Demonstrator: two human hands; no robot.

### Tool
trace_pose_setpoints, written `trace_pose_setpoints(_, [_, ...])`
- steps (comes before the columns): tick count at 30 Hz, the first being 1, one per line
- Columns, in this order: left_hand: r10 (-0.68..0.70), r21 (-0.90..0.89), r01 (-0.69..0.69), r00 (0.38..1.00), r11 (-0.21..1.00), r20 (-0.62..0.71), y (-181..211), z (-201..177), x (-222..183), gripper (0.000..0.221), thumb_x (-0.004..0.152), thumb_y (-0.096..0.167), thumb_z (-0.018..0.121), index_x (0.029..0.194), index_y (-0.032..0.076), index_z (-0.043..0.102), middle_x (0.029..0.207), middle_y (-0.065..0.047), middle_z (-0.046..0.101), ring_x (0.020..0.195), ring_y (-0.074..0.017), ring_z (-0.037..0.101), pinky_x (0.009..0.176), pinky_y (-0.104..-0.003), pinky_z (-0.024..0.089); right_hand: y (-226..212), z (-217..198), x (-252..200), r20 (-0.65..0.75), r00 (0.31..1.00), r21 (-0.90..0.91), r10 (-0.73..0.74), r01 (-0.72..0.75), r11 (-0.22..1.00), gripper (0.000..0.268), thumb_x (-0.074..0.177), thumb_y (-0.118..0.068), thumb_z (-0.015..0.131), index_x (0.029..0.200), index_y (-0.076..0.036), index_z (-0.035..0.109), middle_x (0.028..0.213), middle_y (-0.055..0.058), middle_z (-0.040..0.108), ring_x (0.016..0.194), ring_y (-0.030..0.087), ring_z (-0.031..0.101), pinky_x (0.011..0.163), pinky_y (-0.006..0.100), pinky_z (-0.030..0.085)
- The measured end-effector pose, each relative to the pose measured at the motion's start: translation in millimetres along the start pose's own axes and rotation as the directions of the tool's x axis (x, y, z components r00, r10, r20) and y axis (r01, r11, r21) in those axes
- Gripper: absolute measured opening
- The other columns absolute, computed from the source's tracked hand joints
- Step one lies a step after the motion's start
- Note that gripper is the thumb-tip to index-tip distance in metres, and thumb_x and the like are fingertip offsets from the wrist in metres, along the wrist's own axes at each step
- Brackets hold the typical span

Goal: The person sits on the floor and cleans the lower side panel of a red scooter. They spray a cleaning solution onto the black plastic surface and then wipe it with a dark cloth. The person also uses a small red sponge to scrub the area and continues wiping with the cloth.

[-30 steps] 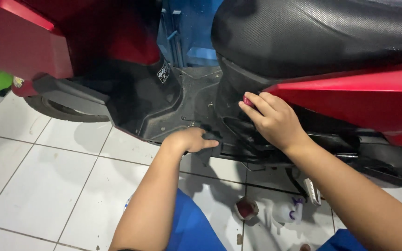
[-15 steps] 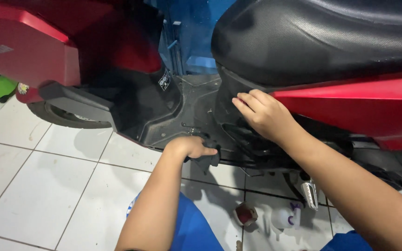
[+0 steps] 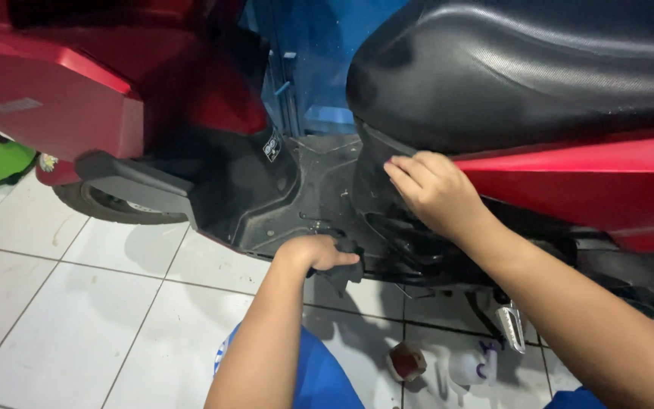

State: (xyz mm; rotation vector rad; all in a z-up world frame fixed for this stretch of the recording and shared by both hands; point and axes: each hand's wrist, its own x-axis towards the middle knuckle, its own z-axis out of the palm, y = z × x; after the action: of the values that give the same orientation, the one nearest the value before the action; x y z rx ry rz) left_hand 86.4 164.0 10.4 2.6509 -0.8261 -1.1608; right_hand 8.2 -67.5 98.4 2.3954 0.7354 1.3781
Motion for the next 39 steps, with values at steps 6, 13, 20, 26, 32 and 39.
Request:
trace_pose_setpoints(6, [-0.012, -0.021, 0.013, 1.0, 1.0, 0.016, 2, 4, 2, 0.112, 0.077, 0.088, 0.048, 0.145, -0.001, 0.05, 0.148, -0.025, 0.05, 0.142, -0.0397, 0.043, 0.113, -0.051, 0.04, 2, 20, 0, -0.065, 0.998, -0.007, -0.023, 0.022, 1.0, 0.016, 0.1, -0.017, 0.061, 0.107, -0.008, 0.073, 0.104, 0.009, 0.069, 0.094, 0.025, 0.066, 0.084, 0.032, 0.055])
trace_pose_setpoints(13, [-0.005, -0.061, 0.006, 1.0, 0.998, 0.011, 5, 4, -1, 0.109, 0.08, 0.084, 0.05, 0.147, -0.001, 0.048, 0.149, -0.025, 0.049, 0.142, -0.0398, 0.043, 0.112, -0.051, 0.04, 1, 13, 1, -0.022, 1.0, 0.115, 0.002, 0.001, 0.993, 0.013, 0.097, -0.011, 0.065, 0.102, -0.003, 0.073, 0.097, 0.013, 0.069, 0.088, 0.027, 0.066, 0.079, 0.034, 0.056])
trace_pose_setpoints(20, [0.012, -0.026, -0.011, 1.0, 1.0, 0.025, 12, -2, -7, 0.108, 0.08, 0.084, 0.047, 0.147, -0.002, 0.048, 0.15, -0.025, 0.048, 0.142, -0.0403, 0.042, 0.112, -0.052, 0.041, 4, 19, 16, -0.063, 0.998, 0.072, 0.012, -0.007, 0.997, 0.015, 0.097, -0.013, 0.065, 0.104, -0.002, 0.073, 0.097, 0.013, 0.068, 0.086, 0.027, 0.066, 0.078, 0.032, 0.056])
trace_pose_setpoints(26, [0.03, -0.013, -0.03, 0.999, 0.999, 0.045, 17, 3, -8, 0.105, 0.083, 0.079, 0.049, 0.147, -0.003, 0.047, 0.15, -0.026, 0.047, 0.143, -0.0396, 0.042, 0.112, -0.052, 0.04, -8, 27, 11, 0.046, 0.999, 0.104, -0.016, 0.011, 0.995, 0.013, 0.094, -0.009, 0.066, 0.103, -0.001, 0.073, 0.095, 0.014, 0.068, 0.088, 0.027, 0.066, 0.078, 0.032, 0.056])
trace_pose_setpoints(32, [0.058, 0.018, -0.059, 0.996, 0.998, 0.061, 26, -3, -13, 0.1, 0.085, 0.076, 0.046, 0.147, -0.002, 0.047, 0.152, -0.024, 0.046, 0.143, -0.0381, 0.042, 0.114, -0.049, 0.04, -2, 25, 24, 0.006, 1.0, 0.107, 0.028, -0.028, 0.994, 0.014, 0.097, -0.01, 0.066, 0.104, 0.0, 0.073, 0.096, 0.014, 0.068, 0.087, 0.027, 0.066, 0.079, 0.032, 0.056])
trace_pose_setpoints(39, [0.046, 0.054, -0.049, 0.997, 0.997, 0.057, 34, -6, -23, 0.099, 0.085, 0.075, 0.046, 0.142, -0.005, 0.052, 0.147, -0.023, 0.052, 0.139, -0.0353, 0.048, 0.111, -0.047, 0.044, -3, 48, 29, 0.109, 0.994, 0.095, 0.009, -0.02, 0.995, 0.019, 0.095, -0.009, 0.061, 0.11, 0.0, 0.07, 0.099, 0.013, 0.067, 0.094, 0.026, 0.065, 0.082, 0.031, 0.054])
